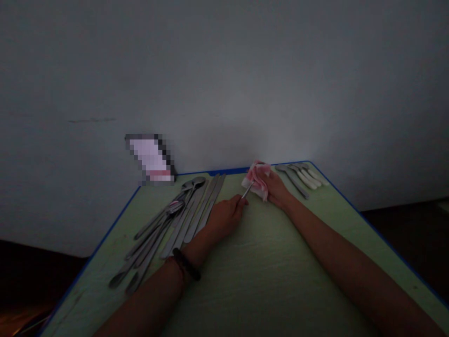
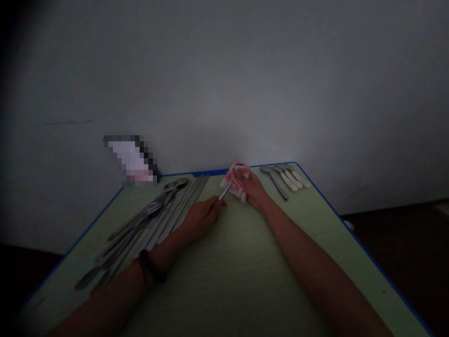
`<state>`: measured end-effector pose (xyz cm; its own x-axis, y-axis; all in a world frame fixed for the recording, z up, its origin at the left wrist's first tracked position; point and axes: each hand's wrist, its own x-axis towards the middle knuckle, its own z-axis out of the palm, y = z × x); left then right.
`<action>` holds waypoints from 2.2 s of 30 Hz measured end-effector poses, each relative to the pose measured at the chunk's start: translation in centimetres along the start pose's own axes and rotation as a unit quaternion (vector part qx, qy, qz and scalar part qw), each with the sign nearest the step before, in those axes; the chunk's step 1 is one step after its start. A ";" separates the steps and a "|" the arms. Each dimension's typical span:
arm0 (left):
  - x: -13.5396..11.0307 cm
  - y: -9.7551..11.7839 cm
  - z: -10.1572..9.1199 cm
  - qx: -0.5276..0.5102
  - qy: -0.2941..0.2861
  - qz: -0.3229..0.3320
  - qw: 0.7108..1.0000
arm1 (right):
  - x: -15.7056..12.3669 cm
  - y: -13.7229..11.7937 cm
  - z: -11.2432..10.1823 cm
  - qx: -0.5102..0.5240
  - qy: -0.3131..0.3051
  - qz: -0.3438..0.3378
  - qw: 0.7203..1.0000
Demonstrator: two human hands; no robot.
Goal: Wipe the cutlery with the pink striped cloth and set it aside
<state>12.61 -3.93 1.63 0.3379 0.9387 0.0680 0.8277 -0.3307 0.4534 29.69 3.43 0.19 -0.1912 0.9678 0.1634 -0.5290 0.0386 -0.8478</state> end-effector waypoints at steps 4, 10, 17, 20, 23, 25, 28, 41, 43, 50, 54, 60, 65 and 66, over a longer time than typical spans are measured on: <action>0.0 -0.1 0.1 0.000 0.004 0.005 1.000 | -0.2 0.3 -0.1 -0.051 0.031 -0.003 0.998; 0.0 -0.1 0.1 0.027 0.009 0.005 1.000 | -0.1 0.2 0.1 -0.094 0.054 -0.020 0.994; 0.0 0.0 0.1 0.032 0.007 0.006 0.999 | 0.1 0.1 0.5 -0.036 0.055 -0.001 0.998; 0.0 0.0 0.1 0.024 0.012 -0.006 1.000 | 0.4 -0.2 0.2 0.042 0.010 0.043 0.998; 0.1 0.0 0.2 0.019 0.008 -0.011 1.000 | 0.4 -0.2 -0.1 0.053 -0.013 0.074 0.996; 0.1 -0.1 0.2 0.024 0.007 -0.005 1.000 | 0.4 -0.1 -0.3 0.032 0.001 0.069 0.997; 0.0 -0.1 0.3 0.040 0.006 0.001 0.999 | 0.4 0.1 -0.5 0.003 0.022 0.047 0.999; 0.3 0.0 0.3 0.086 0.001 0.003 0.996 | 0.8 0.5 -0.2 0.097 0.104 -0.013 0.990; 0.2 0.0 0.2 0.069 0.000 0.008 0.998 | 0.9 0.2 -0.1 0.126 0.072 -0.007 0.989; 0.1 -0.1 0.0 0.050 -0.002 0.009 0.999 | 0.9 -0.2 0.3 0.119 0.074 0.027 0.990; 0.1 -0.1 0.1 0.050 -0.003 0.009 0.999 | 0.4 -0.2 0.5 0.039 0.061 0.022 0.997; 0.1 -0.1 0.1 0.060 -0.013 0.008 0.998 | 0.1 -0.1 0.2 -0.017 0.077 -0.002 0.997; 0.1 -0.1 0.0 0.056 -0.012 0.006 0.998 | 0.3 0.1 0.0 -0.004 0.074 0.009 0.997; 0.1 0.0 0.0 0.055 -0.013 0.005 0.998 | 0.3 0.1 0.0 -0.002 0.068 0.012 0.998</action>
<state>12.65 -3.81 1.62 0.3563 0.9331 0.0483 0.8678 -0.3497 0.3530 29.57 3.76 0.13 -0.0905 0.9932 0.0730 -0.5220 0.0151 -0.8528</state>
